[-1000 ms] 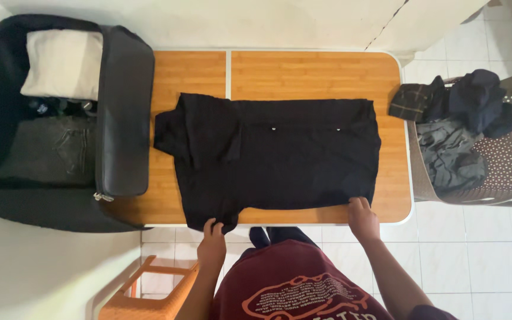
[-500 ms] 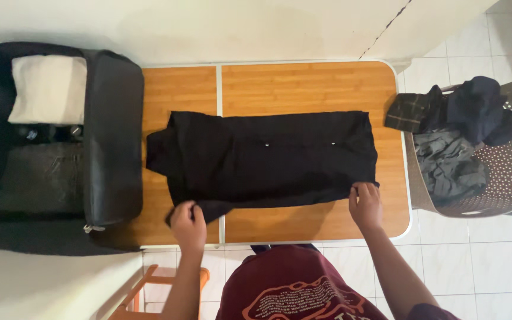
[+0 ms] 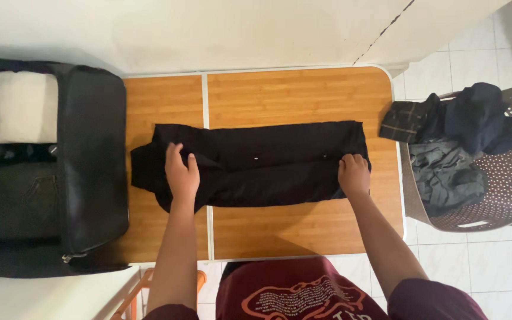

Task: The person folds a black long-sleeved shirt on a wooden table, smoothing the fabric by hand before placing the folded garment into a black suitcase.

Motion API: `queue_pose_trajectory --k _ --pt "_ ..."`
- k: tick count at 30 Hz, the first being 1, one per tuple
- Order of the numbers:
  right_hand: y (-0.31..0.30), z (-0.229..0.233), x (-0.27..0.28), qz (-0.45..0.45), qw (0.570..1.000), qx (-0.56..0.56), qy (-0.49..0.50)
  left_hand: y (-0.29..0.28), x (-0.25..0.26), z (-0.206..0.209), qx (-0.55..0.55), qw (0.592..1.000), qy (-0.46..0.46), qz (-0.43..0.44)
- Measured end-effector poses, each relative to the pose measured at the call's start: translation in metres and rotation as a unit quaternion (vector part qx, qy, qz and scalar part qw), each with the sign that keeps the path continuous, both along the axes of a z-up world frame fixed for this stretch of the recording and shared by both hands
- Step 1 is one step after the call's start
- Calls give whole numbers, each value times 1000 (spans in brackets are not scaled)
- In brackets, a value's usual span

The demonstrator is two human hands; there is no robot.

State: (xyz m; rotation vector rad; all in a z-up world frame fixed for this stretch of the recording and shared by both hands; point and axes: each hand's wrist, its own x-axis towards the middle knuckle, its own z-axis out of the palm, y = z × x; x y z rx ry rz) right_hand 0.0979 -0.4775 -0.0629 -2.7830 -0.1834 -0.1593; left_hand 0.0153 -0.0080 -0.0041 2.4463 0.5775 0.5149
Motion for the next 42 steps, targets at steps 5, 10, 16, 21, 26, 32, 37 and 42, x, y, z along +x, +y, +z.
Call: queue_pose_trajectory --k 5,10,16,21,26,32,37,42 --pt "8 14 -3 -10 998 -14 -60 -13 -39 -16 -18 1000 -10 15" --pt "35 20 -30 28 999 16 -25 -5 -120 -53 52 990 36 128" --pt "103 21 -57 154 979 132 17 15 -177 -71 -68 979 115 151" --pt "184 33 -55 215 950 194 114 27 -195 -71 2 993 118 12" --pt "284 43 -39 312 922 205 100 34 -198 -62 11 988 157 -7" --pt "396 48 -36 392 891 161 160 50 -192 -57 42 981 179 -63" --pt "446 55 -40 393 882 93 244 78 -187 -47 60 973 156 -156" --pt "465 36 -34 365 901 -8 234 105 -173 -37 59 958 151 -236"
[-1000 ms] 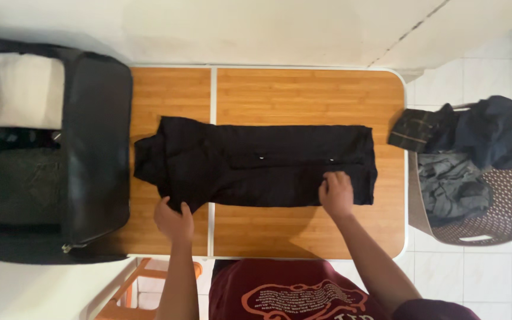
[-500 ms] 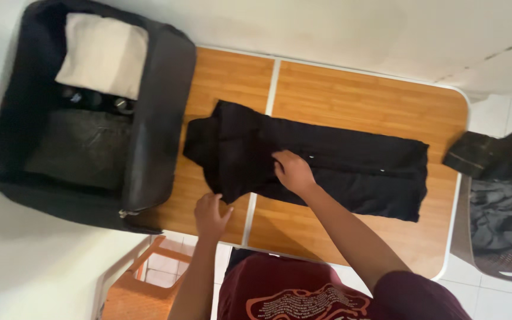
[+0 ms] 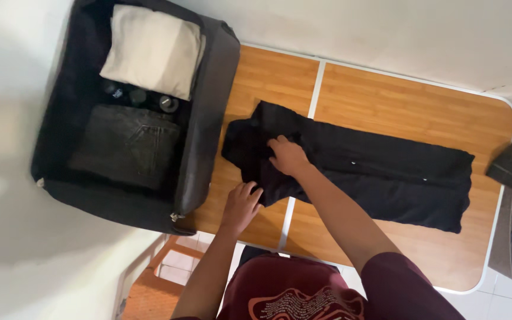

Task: The person folds a black long-sleeved shirt on a wooden table, smoothing the fabric by hand before placing the folded garment into a black suitcase.

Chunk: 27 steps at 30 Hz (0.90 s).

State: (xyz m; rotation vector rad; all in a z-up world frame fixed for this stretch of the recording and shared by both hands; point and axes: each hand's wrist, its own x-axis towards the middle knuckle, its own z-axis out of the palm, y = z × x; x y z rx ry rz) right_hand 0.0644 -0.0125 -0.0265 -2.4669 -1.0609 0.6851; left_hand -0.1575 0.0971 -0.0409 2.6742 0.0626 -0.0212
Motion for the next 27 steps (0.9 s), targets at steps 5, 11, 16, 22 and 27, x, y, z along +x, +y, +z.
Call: queue_pose_trajectory --k 5,11,16,22,27 --pt "6 -4 22 -42 997 66 -17 19 11 0 -37 999 -17 -31" --pt "20 7 46 -170 984 49 11 23 5 -33 -158 983 -19 94" --pt "22 -8 54 -240 970 26 -10 32 4 -48 -273 928 21 251" --pt "17 6 48 -248 938 237 42 29 7 -40 -250 928 53 270" --pt "-31 15 11 -203 931 238 -189 27 8 -41 -216 924 77 307"
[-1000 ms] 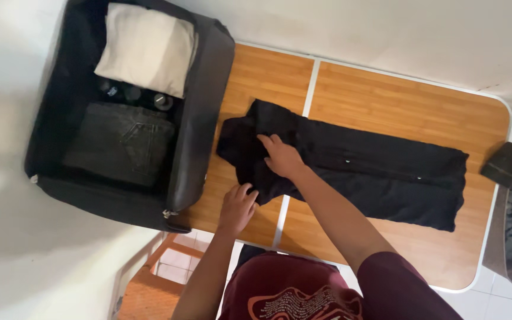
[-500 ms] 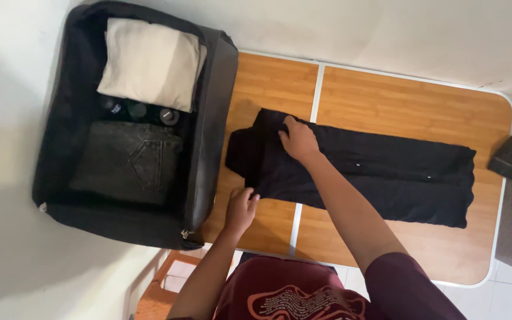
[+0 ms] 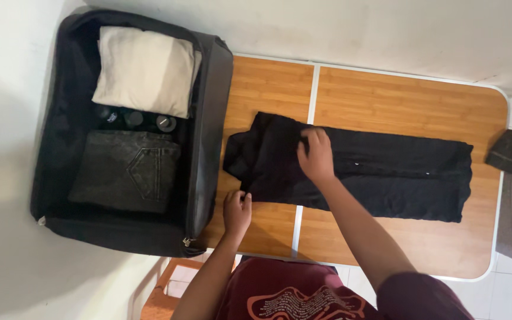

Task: The person folds a black long-sleeved shirt on a wooden table, smoothing the fabric by hand before placing the folded garment into a black suitcase.

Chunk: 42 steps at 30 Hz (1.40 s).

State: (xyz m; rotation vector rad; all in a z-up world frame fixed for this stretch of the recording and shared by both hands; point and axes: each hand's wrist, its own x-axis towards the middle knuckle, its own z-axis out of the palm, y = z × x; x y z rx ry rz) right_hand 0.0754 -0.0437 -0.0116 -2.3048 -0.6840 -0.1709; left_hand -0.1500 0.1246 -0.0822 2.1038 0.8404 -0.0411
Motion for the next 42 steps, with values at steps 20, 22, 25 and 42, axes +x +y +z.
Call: queue_pose_trajectory --k 20,22,25,42 --pt "-118 -58 -101 -61 958 -276 49 -142 86 11 251 932 -48 -257" --pt "-115 -58 -97 -41 954 -292 60 -156 100 9 272 927 1 -256" --pt "-136 -54 -96 -12 939 -335 81 -164 102 5 238 935 111 -237" --pt "-432 -78 -40 -253 920 -278 109 -168 94 -13 311 921 48 -230"
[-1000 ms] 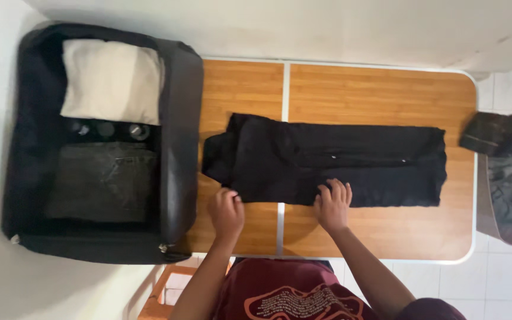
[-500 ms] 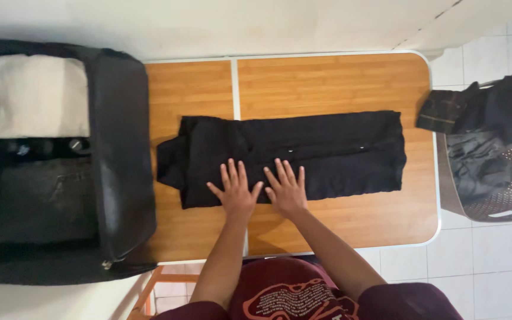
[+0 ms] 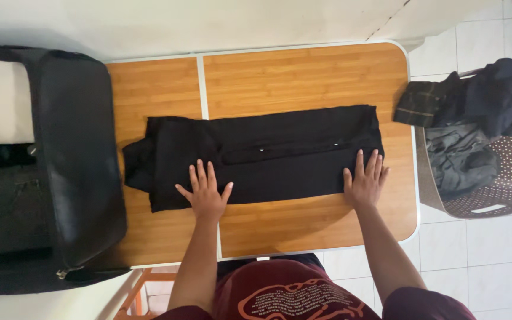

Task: The person folds a black long-sleeved shirt on a wooden table, smoothing the fabric by hand before placing the folded garment into a black suitcase.

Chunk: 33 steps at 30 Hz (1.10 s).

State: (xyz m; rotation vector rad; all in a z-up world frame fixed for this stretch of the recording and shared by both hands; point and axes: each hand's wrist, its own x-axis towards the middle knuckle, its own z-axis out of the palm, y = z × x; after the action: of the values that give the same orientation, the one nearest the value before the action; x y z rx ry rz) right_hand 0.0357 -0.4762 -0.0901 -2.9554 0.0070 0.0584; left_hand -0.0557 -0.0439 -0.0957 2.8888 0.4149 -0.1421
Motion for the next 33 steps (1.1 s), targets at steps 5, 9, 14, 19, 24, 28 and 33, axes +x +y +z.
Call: queue_pose_trajectory --k 5,9,14,19,24,28,33 --pt "-11 -8 -22 -5 1000 -20 8 4 5 0 -7 1000 -5 -13" --pt "-3 -10 -64 -44 999 -20 10 15 16 4 2 999 11 -53" --pt "8 8 -98 -43 999 -6 9 23 23 18 9 997 42 -69" --pt "2 34 -77 27 999 17 -23 -22 9 21 21 999 -18 43" --pt "-8 40 -19 163 986 -29 -7 -85 -11 1 -10 990 -16 141" --pt "-27 40 5 233 972 -34 15 -85 -14 -19 4 989 -41 145" --pt "-34 26 -11 236 972 -19 12 -73 -10 -22 53 993 -12 102"
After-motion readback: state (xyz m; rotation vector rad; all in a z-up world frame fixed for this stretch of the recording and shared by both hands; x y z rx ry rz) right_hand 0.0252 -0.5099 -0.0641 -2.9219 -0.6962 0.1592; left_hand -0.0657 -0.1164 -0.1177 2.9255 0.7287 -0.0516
